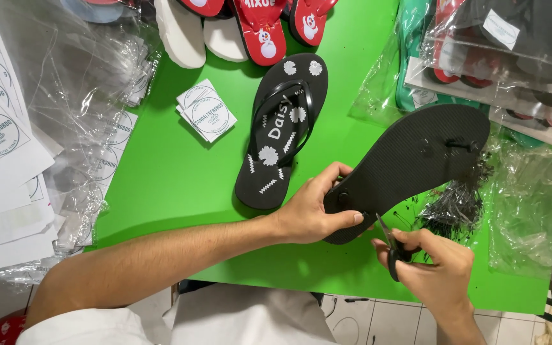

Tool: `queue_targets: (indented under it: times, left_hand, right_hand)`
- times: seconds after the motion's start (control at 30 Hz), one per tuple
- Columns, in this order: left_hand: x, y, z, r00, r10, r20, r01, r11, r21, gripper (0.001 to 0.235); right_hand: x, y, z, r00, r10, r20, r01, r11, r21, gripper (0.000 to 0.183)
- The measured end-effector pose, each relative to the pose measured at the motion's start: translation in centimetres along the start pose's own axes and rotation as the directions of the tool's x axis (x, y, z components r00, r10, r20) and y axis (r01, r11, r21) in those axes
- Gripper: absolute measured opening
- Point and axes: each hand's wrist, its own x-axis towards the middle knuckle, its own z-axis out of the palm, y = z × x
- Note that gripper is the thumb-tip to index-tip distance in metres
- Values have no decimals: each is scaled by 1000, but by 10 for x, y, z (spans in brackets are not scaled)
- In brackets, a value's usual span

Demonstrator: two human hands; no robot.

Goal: Trimming excess plastic from flip-flop soles and inserting straps to complete the assembly.

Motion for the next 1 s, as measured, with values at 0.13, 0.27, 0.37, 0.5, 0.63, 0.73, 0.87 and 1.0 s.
queue_targets:
  times: [0.13,0.27,0.37,0.5,0.63,0.73,0.87,1.0]
  left_hand:
    - [1,-5,2,1000,22,16,-22,1000,6,41]
    - [0,-8,4,993,34,109,-38,999,36,47]
    - [-1,-9,4,989,93,117,-103,991,81,51]
    - [-4,-8,6,986,80,146,-94,991,92,50]
    - [-5,-12,6,982,102,162,-127,979,158,50]
    - [-6,-13,6,978,119,172,-149,973,178,46]
    - [-5,-10,6,988,92,121,-110,982,156,49]
    - [-4,-5,8,979,167,113,-175,982,69,45]
  right_hand:
    - [5,-14,1,963,267,-18,-259,945,199,34]
    - [18,-32,7,926,341,-160,-221,835,504,38]
    - [29,-39,13,946,251,-206,-138,884,446,40]
    - [37,-36,24,969,30,-245,37,964,262,40]
    - [45,-36,26,969,26,-245,35,970,241,41]
    - [49,-31,29,968,39,-247,38,953,300,40]
    - [58,-25,29,968,-83,-237,162,926,340,32]
    - [59,-8,25,954,-255,-160,289,923,253,44]
